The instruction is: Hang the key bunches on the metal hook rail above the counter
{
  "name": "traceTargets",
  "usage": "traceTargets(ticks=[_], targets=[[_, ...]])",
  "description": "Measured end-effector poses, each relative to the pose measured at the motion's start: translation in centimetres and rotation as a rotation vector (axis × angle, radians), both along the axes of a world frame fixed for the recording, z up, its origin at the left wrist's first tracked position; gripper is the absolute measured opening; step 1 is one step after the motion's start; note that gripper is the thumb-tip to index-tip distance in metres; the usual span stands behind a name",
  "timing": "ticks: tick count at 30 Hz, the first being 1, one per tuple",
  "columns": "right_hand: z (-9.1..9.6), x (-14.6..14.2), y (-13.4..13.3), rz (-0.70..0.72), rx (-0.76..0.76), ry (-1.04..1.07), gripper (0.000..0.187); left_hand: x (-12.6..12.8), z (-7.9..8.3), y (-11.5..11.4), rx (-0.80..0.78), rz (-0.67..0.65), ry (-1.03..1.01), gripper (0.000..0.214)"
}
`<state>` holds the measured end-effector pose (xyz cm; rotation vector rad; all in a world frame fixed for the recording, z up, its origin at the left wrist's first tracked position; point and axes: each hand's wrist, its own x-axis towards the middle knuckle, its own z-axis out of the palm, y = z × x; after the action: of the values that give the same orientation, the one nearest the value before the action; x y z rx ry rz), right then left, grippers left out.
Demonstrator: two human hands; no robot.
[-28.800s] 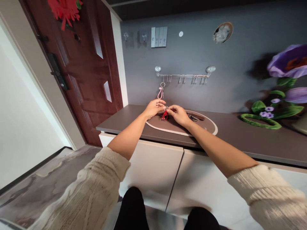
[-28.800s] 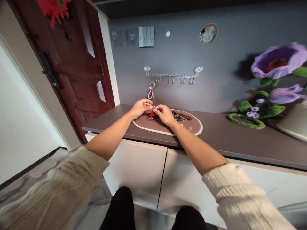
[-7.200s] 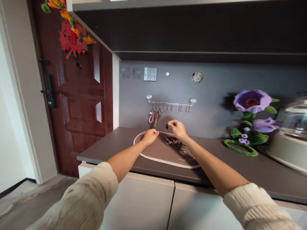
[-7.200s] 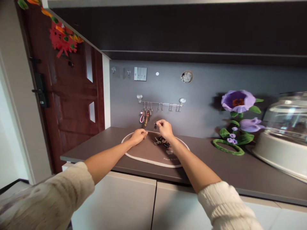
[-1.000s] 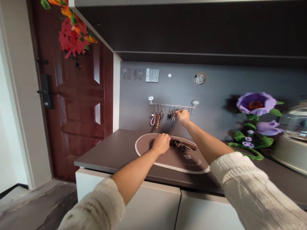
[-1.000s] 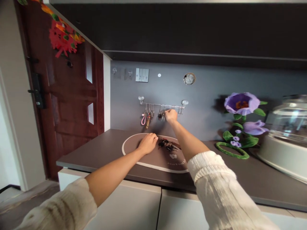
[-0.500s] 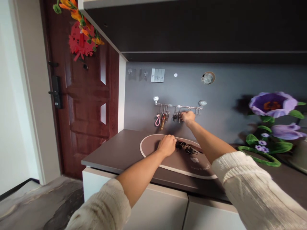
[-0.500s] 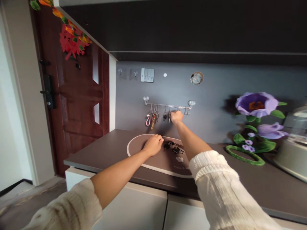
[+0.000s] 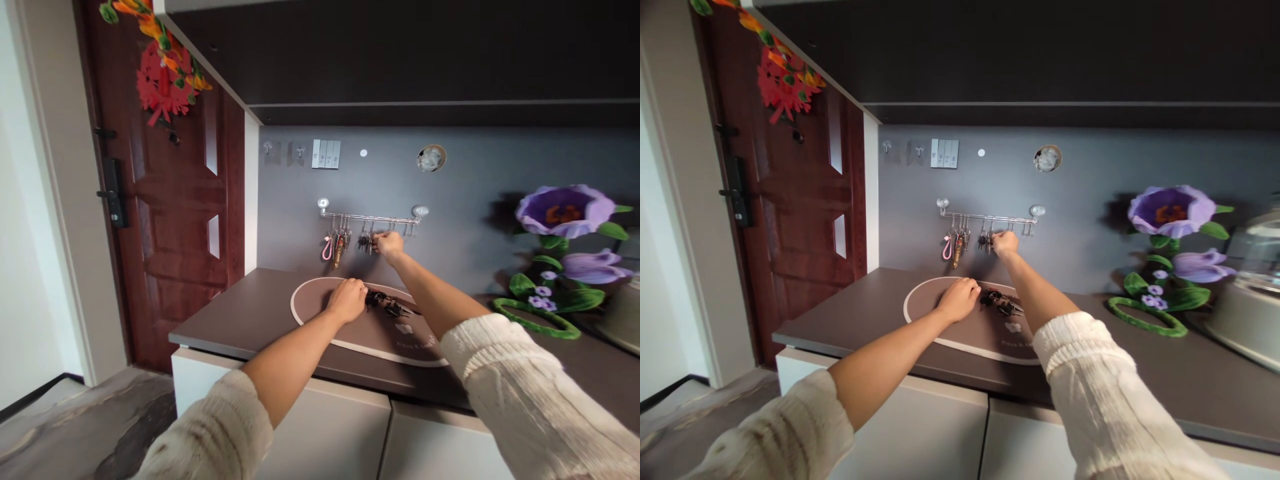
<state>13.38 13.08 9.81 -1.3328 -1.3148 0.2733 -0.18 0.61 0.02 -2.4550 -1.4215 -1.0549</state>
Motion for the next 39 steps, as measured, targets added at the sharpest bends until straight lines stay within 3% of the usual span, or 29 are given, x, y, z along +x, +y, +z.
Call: traceTargets(ticks=[6,14,20,32,39], targets=[[0.3,-0.3,-1.1,0.009,-0.049,-0.058,0.018,0.0,0.1,-0.1,-0.003,-0.001,0.008,0.028],[1.5,-0.4,-3.8,-0.171,-0.073,-0.395,0.023,-0.1,0.2,-0.2,-0.013,-0.007,0.002,0.027],[1.3,0.3,-6.1,-0.127,0.013,-0.343,0.021,-0.2,0.2,-0.2,-0.012,-0.028,-0.018,0.025],[-2.8,2.7,-11.6,0.122,-0.043,-0.087,0.016,-0.4,0.1,-0.4,-0.016,-0.062,0.023,0.024],[-5.9,3.8,-14.6,0.162,-0.085,-0.1,0.017,-0.3,0.3,-1.0,-0.01,-0.067,0.086,0.026]])
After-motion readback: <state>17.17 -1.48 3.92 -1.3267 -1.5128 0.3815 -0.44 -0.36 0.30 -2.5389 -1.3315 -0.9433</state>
